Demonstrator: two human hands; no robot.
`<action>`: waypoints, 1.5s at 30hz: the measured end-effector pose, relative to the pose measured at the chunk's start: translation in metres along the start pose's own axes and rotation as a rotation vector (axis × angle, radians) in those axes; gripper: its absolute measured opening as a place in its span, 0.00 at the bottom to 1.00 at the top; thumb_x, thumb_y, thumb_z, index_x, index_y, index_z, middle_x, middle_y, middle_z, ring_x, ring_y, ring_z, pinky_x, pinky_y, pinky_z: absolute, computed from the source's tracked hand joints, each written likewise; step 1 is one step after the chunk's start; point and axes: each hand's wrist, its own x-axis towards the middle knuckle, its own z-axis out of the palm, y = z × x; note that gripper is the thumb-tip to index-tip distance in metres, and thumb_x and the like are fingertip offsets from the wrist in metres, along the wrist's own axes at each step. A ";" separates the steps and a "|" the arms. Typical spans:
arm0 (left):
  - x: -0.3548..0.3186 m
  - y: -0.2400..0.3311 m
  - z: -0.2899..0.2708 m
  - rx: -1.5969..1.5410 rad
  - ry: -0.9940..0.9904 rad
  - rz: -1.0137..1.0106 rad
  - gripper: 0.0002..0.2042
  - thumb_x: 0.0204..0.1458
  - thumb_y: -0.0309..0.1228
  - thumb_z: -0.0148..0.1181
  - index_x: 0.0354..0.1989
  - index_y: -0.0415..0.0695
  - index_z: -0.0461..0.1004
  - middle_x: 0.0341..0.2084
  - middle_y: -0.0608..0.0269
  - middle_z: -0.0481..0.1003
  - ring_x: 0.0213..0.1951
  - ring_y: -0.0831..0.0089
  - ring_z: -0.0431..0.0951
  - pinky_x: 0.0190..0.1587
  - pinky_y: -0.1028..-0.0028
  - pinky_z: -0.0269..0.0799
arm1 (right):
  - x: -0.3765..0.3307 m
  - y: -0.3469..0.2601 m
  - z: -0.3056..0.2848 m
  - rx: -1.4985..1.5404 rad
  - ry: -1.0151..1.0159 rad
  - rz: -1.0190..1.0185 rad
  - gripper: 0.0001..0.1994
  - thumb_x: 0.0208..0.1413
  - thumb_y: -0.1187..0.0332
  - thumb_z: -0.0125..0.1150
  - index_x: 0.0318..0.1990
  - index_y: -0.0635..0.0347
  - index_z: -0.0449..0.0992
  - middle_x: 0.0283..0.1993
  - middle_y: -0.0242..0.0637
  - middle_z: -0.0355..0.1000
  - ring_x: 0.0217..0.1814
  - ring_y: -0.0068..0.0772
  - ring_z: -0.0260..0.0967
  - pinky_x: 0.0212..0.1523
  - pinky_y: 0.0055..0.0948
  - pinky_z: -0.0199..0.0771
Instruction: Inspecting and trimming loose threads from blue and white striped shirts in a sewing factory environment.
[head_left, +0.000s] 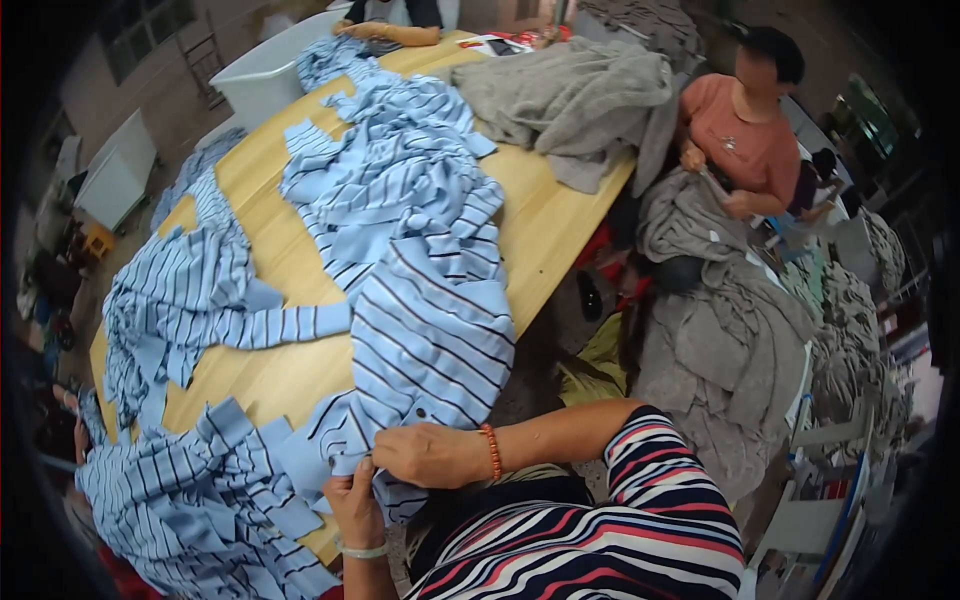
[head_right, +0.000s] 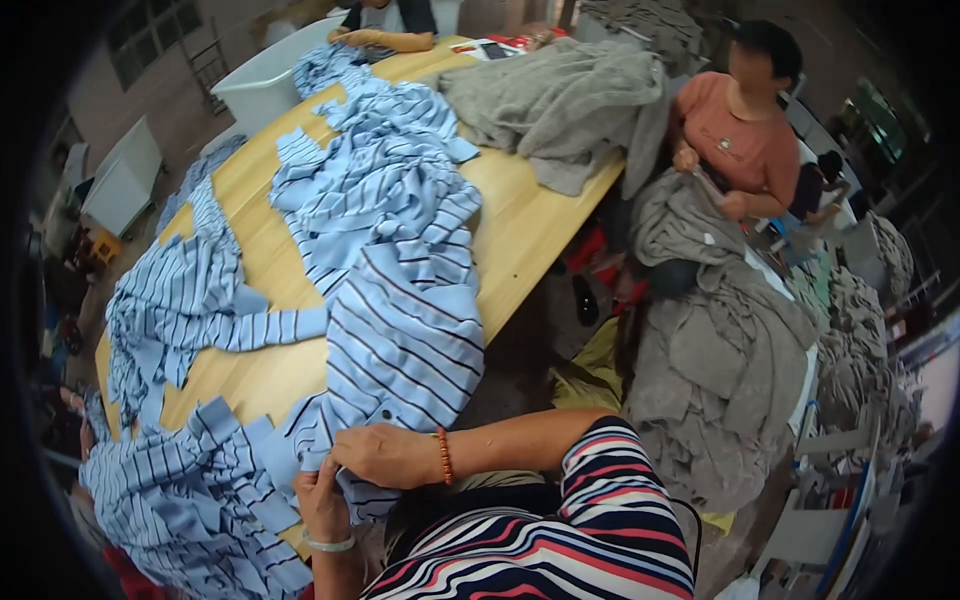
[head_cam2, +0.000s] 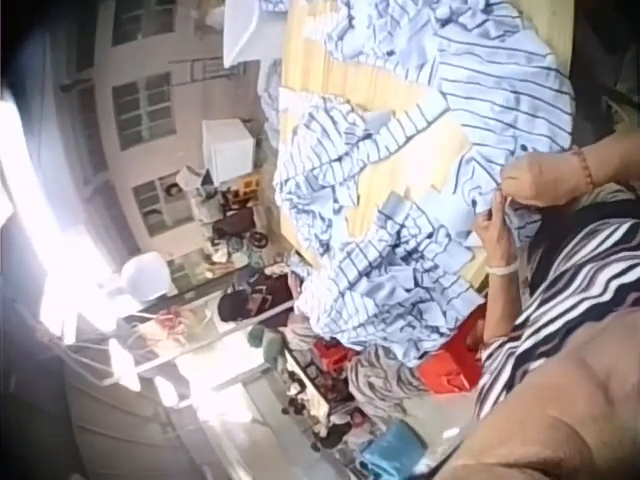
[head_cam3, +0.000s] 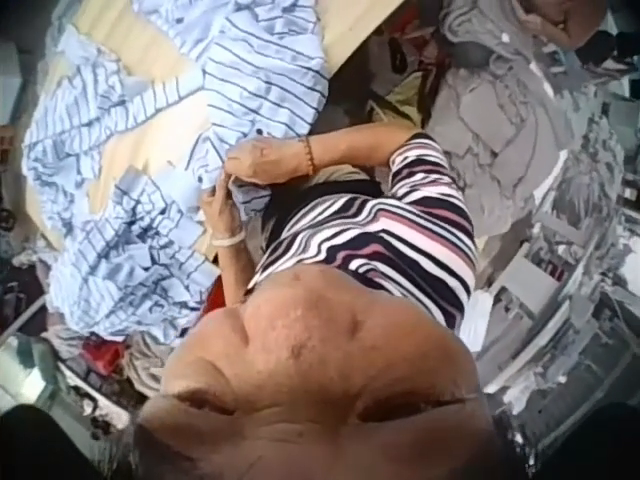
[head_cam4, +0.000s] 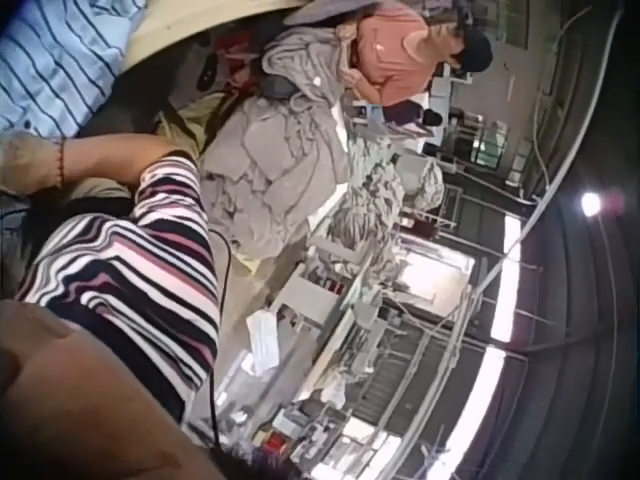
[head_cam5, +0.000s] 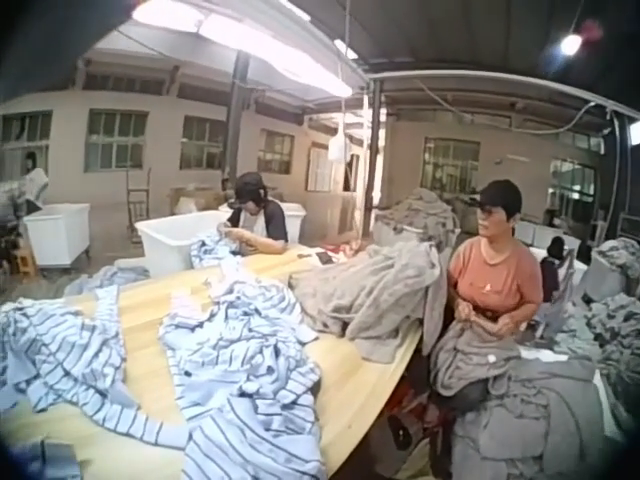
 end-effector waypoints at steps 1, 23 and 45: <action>0.001 -0.002 -0.009 0.174 -0.025 -0.067 0.08 0.53 0.27 0.60 0.33 0.33 0.79 0.27 0.69 0.77 0.29 0.84 0.71 0.34 0.80 0.66 | -0.002 0.001 -0.003 0.001 0.051 0.030 0.06 0.50 0.73 0.49 0.34 0.66 0.67 0.32 0.46 0.67 0.36 0.47 0.69 0.36 0.37 0.70; 0.000 0.009 -0.013 0.855 -0.291 0.236 0.12 0.52 0.33 0.56 0.22 0.38 0.69 0.17 0.48 0.68 0.23 0.50 0.69 0.26 0.59 0.62 | 0.002 0.010 -0.008 -0.077 -0.027 0.023 0.11 0.45 0.73 0.62 0.38 0.63 0.73 0.30 0.42 0.69 0.29 0.44 0.70 0.29 0.36 0.71; 0.019 -0.027 -0.024 0.560 -0.330 0.187 0.14 0.54 0.31 0.54 0.20 0.37 0.63 0.14 0.53 0.60 0.17 0.64 0.60 0.22 0.67 0.57 | 0.001 0.037 -0.014 0.807 -0.249 0.735 0.08 0.52 0.77 0.54 0.39 0.69 0.76 0.26 0.35 0.74 0.25 0.20 0.70 0.27 0.20 0.69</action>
